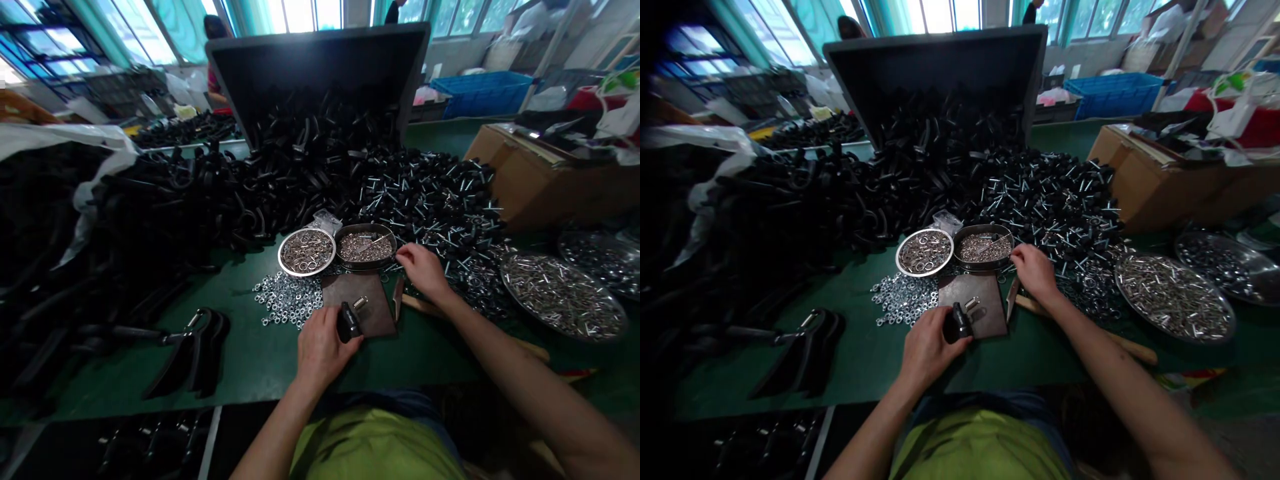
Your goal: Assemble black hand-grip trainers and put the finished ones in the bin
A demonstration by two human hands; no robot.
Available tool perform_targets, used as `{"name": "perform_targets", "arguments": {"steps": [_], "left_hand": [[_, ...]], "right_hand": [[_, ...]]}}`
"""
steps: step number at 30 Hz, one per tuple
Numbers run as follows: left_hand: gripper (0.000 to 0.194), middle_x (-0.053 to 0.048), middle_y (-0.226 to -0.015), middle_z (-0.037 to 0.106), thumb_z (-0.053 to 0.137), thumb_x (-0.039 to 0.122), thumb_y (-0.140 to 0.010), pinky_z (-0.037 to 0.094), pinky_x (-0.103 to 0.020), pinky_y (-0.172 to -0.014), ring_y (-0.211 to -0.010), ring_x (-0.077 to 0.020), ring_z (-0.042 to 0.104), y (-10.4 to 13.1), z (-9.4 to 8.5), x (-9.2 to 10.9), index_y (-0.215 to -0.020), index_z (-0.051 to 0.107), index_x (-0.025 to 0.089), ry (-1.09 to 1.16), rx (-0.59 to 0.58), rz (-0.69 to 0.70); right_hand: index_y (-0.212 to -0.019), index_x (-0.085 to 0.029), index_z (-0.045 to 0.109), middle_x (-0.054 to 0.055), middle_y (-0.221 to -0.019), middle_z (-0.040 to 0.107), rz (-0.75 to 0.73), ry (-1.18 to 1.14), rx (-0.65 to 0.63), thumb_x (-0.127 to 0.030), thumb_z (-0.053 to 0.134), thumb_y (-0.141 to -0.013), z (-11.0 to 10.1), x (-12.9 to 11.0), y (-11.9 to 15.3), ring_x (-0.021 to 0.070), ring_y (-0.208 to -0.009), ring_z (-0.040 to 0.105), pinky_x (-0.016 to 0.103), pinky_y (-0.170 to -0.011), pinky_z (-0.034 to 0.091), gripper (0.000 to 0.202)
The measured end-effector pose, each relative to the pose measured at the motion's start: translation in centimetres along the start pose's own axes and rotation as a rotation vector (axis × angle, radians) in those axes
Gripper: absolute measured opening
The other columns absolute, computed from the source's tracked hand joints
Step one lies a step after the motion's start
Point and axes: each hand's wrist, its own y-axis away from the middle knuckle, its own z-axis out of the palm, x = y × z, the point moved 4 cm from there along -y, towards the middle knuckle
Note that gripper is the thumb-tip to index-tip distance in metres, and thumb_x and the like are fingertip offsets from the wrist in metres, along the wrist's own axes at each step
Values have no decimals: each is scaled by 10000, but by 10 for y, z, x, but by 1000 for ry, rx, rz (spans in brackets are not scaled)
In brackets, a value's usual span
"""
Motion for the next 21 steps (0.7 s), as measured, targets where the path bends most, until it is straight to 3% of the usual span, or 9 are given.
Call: {"name": "perform_targets", "arguments": {"steps": [2, 5, 10, 16, 21], "left_hand": [[463, -65, -1066, 574, 694, 387, -665, 421, -368, -845, -989, -249, 537, -2, 3, 0, -1060, 527, 210, -41, -2, 64], [497, -61, -1065, 559, 712, 393, -641, 414, -377, -860, -982, -248, 526, -4, 7, -1, -1073, 545, 213, -35, -26, 99], [504, -59, -1044, 551, 712, 384, -639, 407, -385, -866, -976, -247, 517, -6, 8, -3, -1085, 553, 210, -15, -38, 102], [515, -53, -1018, 550, 718, 401, -630, 409, -387, -848, -955, -245, 512, -7, 7, -3, -1079, 559, 206, -11, -52, 92], [507, -56, -1017, 543, 722, 393, -620, 408, -395, -846, -956, -247, 510, -7, 8, -4, -1065, 561, 211, -8, -49, 81]], "right_hand": [[-820, -180, 645, 59, -851, 646, -68, 119, 41, -223, 508, -813, -7, 2, -25, 193, -821, 568, 321, -749, 410, 143], [-844, -175, 672, 71, -901, 660, -198, 220, -76, -213, 519, -824, 4, -15, -46, 203, -901, 551, 326, -801, 397, 159], [-836, -207, 701, 40, -897, 680, -345, 241, -262, -209, 557, -816, 44, -66, -60, 182, -919, 547, 289, -819, 390, 145], [-894, -197, 711, 74, -958, 674, -480, 264, -373, -259, 536, -837, 94, -127, -64, 213, -1001, 515, 300, -831, 392, 194], [-891, -144, 704, 128, -969, 659, -505, 293, -422, -233, 557, -810, 121, -153, -64, 247, -1006, 519, 320, -813, 403, 190]]}}
